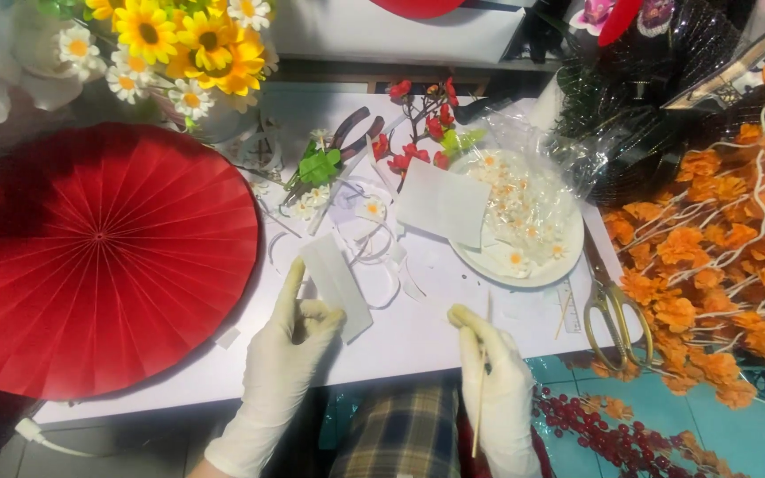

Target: Attaching wooden sticks to the center of red pleated paper fans to create decorative items.

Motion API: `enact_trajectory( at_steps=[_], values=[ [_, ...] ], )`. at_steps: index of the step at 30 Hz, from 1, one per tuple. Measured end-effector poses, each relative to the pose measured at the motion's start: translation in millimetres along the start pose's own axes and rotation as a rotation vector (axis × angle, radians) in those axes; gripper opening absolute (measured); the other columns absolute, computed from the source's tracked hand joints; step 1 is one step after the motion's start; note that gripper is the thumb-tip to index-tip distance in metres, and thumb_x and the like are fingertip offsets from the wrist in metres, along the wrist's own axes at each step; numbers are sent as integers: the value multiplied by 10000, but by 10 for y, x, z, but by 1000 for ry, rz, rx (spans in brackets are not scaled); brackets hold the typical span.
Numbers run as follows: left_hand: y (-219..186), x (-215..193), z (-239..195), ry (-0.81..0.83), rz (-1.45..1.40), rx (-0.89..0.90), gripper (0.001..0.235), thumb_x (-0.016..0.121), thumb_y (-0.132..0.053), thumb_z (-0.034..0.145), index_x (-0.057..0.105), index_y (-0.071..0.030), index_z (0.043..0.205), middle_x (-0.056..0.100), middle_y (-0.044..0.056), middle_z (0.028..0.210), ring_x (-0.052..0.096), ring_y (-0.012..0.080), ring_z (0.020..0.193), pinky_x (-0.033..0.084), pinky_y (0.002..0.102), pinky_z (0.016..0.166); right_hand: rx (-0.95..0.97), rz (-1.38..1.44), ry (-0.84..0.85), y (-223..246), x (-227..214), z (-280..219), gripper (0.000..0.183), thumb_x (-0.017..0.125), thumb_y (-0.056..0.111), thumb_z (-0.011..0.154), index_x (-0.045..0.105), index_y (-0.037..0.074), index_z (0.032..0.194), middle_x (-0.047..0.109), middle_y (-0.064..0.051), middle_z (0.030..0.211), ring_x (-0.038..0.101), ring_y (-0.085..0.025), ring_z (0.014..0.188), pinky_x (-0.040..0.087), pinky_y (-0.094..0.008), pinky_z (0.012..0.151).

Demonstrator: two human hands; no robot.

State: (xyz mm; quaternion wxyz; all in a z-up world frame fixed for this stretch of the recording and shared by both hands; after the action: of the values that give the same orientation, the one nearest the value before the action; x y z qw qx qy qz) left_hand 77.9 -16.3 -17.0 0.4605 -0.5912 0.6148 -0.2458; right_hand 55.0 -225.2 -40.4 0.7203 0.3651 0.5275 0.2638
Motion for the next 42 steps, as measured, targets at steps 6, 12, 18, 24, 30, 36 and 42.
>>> enact_trajectory(
  at_steps=[6, 12, 18, 24, 30, 36, 42],
  values=[
    [105, 25, 91, 21, 98, 61, 743, 582, -329, 797, 263, -300, 1467, 682, -71, 893, 672, 138, 913, 463, 286, 935, -412, -150, 47, -112, 225, 62, 312, 598, 45, 825, 641, 159, 1112, 655, -22, 948, 585, -177, 927, 410, -320, 917],
    [298, 16, 181, -22, 168, 265, 702, 585, -311, 808, 299, -244, 1446, 681, -49, 828, 656, 149, 770, 469, 283, 795, -397, -244, 264, 32, 449, 304, 429, 488, 139, 847, 535, 188, 1271, 566, -26, 1297, 476, -261, 1241, 350, -394, 990],
    [185, -67, 126, 43, 123, 198, 638, 524, -342, 830, 333, -255, 1433, 658, -57, 835, 633, 139, 785, 478, 288, 804, 294, -183, 149, 278, 461, 260, 305, 575, 268, 805, 629, 268, 1105, 702, 60, 905, 651, -143, 935, 428, -299, 886],
    [135, -83, 116, 95, 115, 129, 615, 512, -344, 842, 345, -273, 1430, 647, -62, 866, 626, 132, 829, 477, 281, 822, 523, -400, 286, 509, 406, 323, 582, 504, 328, 789, 393, 380, 1357, 619, -76, 1177, 554, -371, 1081, 401, -425, 936],
    [310, -49, 196, 50, -10, 177, 657, 585, -301, 796, 388, -249, 1421, 639, -93, 796, 597, 82, 766, 433, 232, 816, 240, -262, 115, 111, 619, 281, 732, 587, 168, 764, 329, 267, 1443, 603, 40, 748, 601, -191, 710, 455, -339, 789],
    [235, 4, 134, -86, -131, 172, 659, 649, -219, 773, 451, -197, 1401, 606, -58, 755, 558, 72, 739, 389, 205, 881, -416, -301, -239, 22, 644, 192, 344, 616, 54, 841, 589, 79, 1183, 619, 55, 783, 525, -91, 597, 485, -263, 605],
    [149, 43, 74, -138, -168, 166, 656, 650, -149, 780, 449, -154, 1405, 589, -19, 739, 554, 100, 773, 385, 228, 911, -267, 107, -177, -42, 360, 216, 196, 589, -47, 817, 615, -14, 1008, 696, -120, 941, 681, -188, 872, 582, -228, 732]
  ],
)
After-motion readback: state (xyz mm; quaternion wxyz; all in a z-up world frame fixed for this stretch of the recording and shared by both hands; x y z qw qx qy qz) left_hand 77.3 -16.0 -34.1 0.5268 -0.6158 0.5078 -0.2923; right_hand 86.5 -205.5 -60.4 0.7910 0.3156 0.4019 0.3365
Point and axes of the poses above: each hand's wrist, its own z-axis towards the middle knuckle, its own x-axis out of the palm, y = z × x, the point moved 1 cm from there along z, towards the middle knuckle
